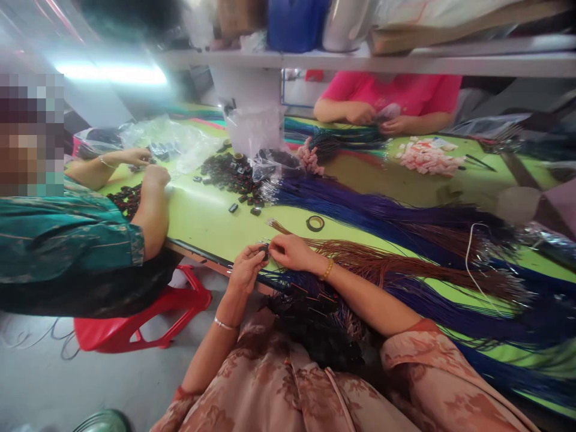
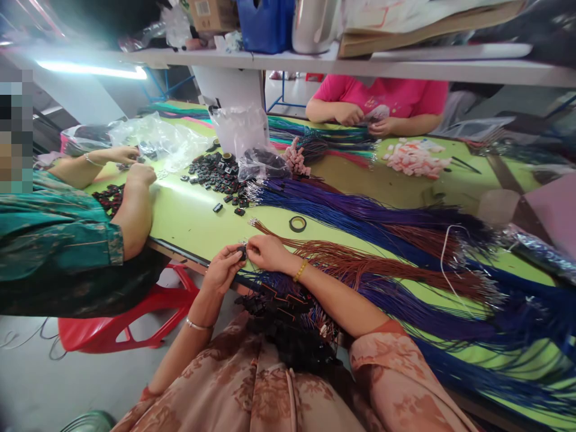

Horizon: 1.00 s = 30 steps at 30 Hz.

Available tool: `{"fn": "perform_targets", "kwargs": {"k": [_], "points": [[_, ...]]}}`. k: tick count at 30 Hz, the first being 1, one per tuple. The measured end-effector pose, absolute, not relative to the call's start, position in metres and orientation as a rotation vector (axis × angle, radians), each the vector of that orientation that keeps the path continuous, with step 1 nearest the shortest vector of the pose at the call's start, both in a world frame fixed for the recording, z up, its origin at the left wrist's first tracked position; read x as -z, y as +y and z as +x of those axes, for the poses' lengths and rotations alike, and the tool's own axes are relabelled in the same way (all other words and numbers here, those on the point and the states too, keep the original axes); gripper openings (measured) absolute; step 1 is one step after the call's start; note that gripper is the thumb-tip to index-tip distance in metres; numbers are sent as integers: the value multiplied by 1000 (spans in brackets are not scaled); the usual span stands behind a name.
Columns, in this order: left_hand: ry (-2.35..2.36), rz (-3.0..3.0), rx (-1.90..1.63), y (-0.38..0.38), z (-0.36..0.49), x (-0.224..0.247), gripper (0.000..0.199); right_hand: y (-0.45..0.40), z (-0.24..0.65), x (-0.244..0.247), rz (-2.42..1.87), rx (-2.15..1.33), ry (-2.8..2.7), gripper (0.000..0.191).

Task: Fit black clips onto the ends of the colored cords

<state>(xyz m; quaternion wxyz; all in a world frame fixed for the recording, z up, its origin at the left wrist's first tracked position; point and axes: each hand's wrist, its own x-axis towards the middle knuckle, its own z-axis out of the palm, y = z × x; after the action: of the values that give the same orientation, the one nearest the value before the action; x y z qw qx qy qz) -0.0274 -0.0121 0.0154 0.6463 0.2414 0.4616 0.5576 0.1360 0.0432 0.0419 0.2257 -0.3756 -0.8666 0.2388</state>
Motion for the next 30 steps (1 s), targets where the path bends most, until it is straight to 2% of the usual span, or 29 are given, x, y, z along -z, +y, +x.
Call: {"fn": "perform_targets", "kwargs": {"k": [5,8,15,27,30], "points": [[1059,530,-1282,-9,-28,-14,32,77,152,-44,-1584,-498,-2356,16],[1063,518,-1282,-9,-27,-15,33,85,153,-38,-1752,-427,-2433,21],[1049,527,-1273,-11,-28,-15,33,83,151,-34,-1822,-427,-2476,29],[1065,516,-1260,-9,-27,-13,34,81,155,-41,-1757,-354,-2480,27],[1061,512,-1262,-8,-26,-14,34,83,150,-47,-1661,-440,-2385,21]]}}
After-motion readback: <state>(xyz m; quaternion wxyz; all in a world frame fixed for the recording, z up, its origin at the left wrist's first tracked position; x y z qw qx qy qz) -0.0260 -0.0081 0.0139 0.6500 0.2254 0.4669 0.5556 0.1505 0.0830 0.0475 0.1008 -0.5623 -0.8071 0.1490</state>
